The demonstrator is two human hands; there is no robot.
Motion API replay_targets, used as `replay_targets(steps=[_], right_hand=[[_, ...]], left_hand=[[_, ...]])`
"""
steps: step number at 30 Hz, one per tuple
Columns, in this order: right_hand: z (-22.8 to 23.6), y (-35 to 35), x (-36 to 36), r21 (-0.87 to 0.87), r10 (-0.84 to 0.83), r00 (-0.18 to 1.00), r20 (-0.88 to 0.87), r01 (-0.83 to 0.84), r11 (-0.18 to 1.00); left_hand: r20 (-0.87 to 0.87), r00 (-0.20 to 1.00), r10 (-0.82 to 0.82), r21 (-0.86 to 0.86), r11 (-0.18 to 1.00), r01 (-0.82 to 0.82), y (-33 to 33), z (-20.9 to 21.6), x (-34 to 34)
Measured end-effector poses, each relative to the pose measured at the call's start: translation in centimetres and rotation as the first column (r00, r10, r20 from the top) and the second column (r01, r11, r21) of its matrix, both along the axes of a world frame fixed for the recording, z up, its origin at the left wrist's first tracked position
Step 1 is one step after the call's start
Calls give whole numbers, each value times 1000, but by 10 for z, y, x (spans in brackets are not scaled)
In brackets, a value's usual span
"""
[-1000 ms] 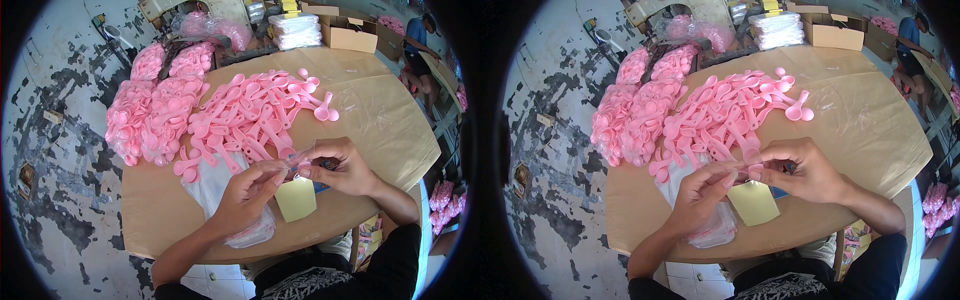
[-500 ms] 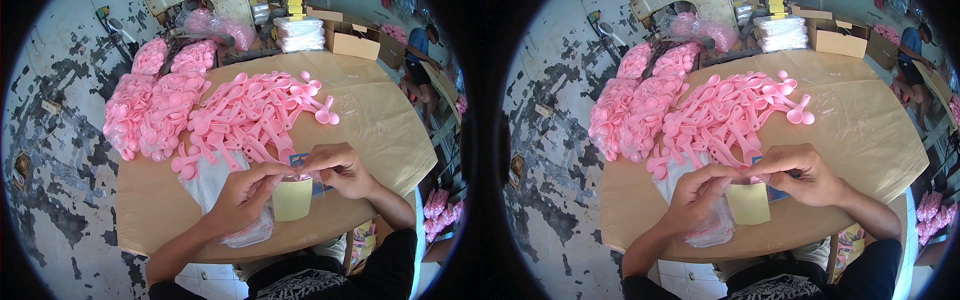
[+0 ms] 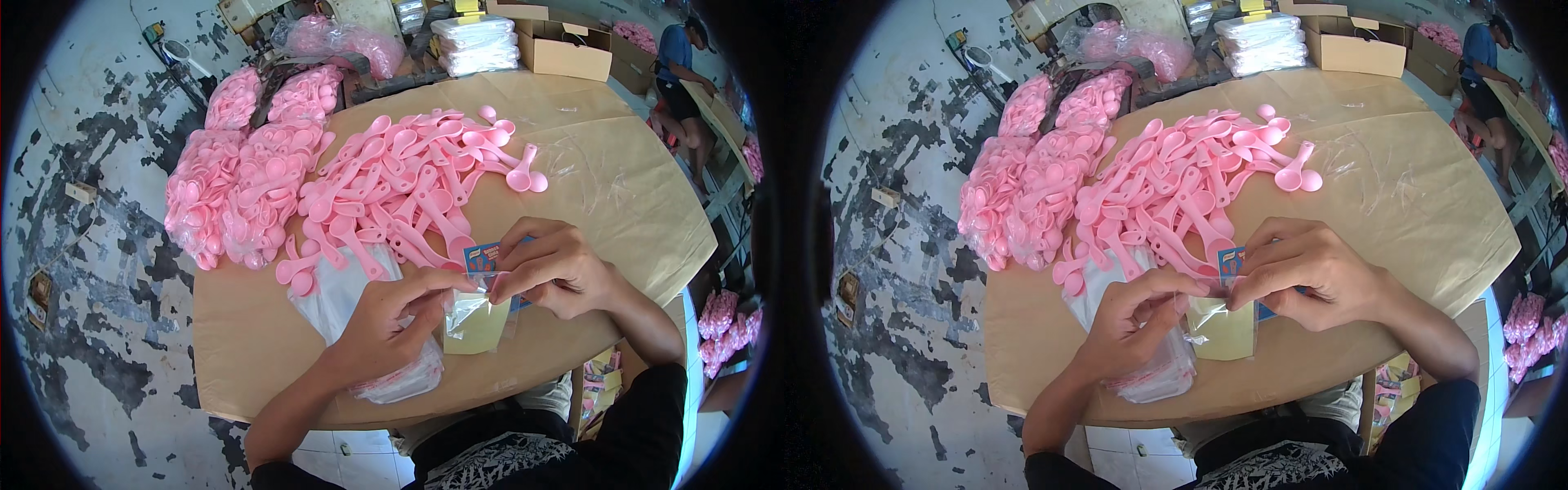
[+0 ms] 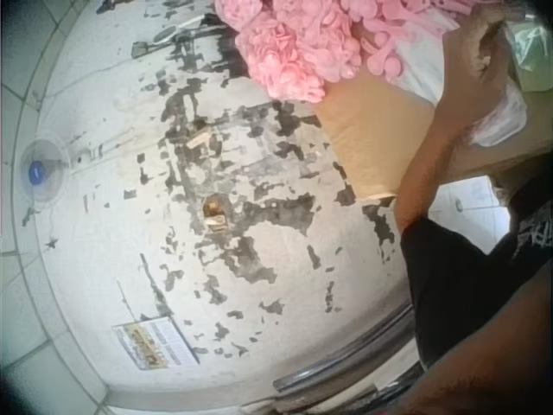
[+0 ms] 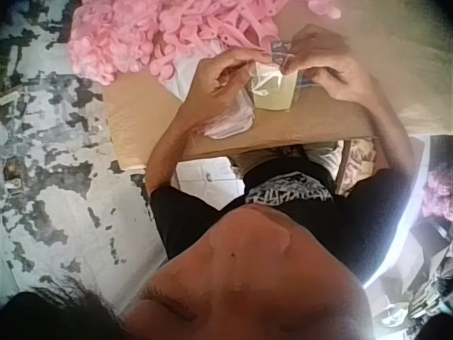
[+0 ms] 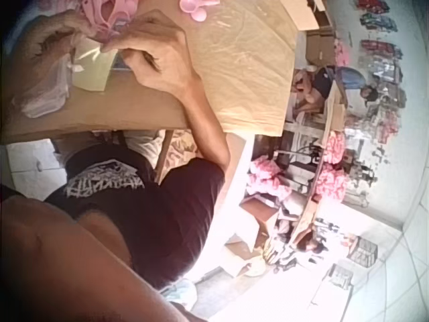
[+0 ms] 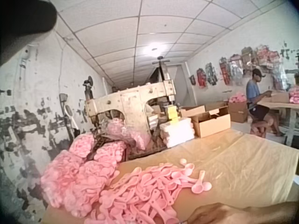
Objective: Packaging pink plastic spoons and product labels into clear plastic bags.
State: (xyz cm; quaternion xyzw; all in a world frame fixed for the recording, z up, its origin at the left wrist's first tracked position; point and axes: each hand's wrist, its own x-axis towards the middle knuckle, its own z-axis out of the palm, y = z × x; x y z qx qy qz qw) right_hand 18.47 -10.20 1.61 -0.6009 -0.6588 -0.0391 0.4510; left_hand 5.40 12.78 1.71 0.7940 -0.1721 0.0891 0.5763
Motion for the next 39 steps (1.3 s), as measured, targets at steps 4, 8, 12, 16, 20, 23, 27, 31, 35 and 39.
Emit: replay_targets(steps=[4, 8, 12, 16, 20, 23, 27, 31, 35, 39], right_hand=[[1, -1, 0, 14, 9, 1000, 11, -9, 1000], [1, 2, -2, 24, -12, 999, 38, 11, 1000], [3, 3, -6, 14, -38, 998, 43, 37, 999], [5, 1, -8, 35, -138, 980, 143, 135, 990], [3, 0, -9, 89, -233, 965, 121, 224, 971], [2, -5, -2, 110, -199, 975, 103, 188, 976], [3, 11, -37, 190, -83, 886, -455, 188, 964], [4, 10, -45, -168, -286, 897, -336, 242, 956], [41, -13, -43, -311, -212, 967, -143, 159, 937], [81, -54, -40, -842, -44, 996, -84, -47, 538]], left_hand=[[-18, 997, -74, 146, 986, 76, 7, 1, 5], [6, 994, -111, -105, 988, 111, 10, -18, 8], [3, 1000, -12, -52, 999, 12, -4, -2, 1], [-92, 996, -5, 11, 1000, 6, 3, -1, 5], [-117, 991, -69, -133, 990, 53, 1, -3, 4], [-107, 991, -83, -194, 979, 61, 1, -7, 4], [-128, 988, -81, -241, 969, 48, -4, -11, 2], [-58, 994, -89, -204, 976, 76, -1, -13, 3], [3, 994, -109, -372, 923, 103, 15, 12, -5], [121, 990, 75, 12, 997, -77, 80, 8, -9]])
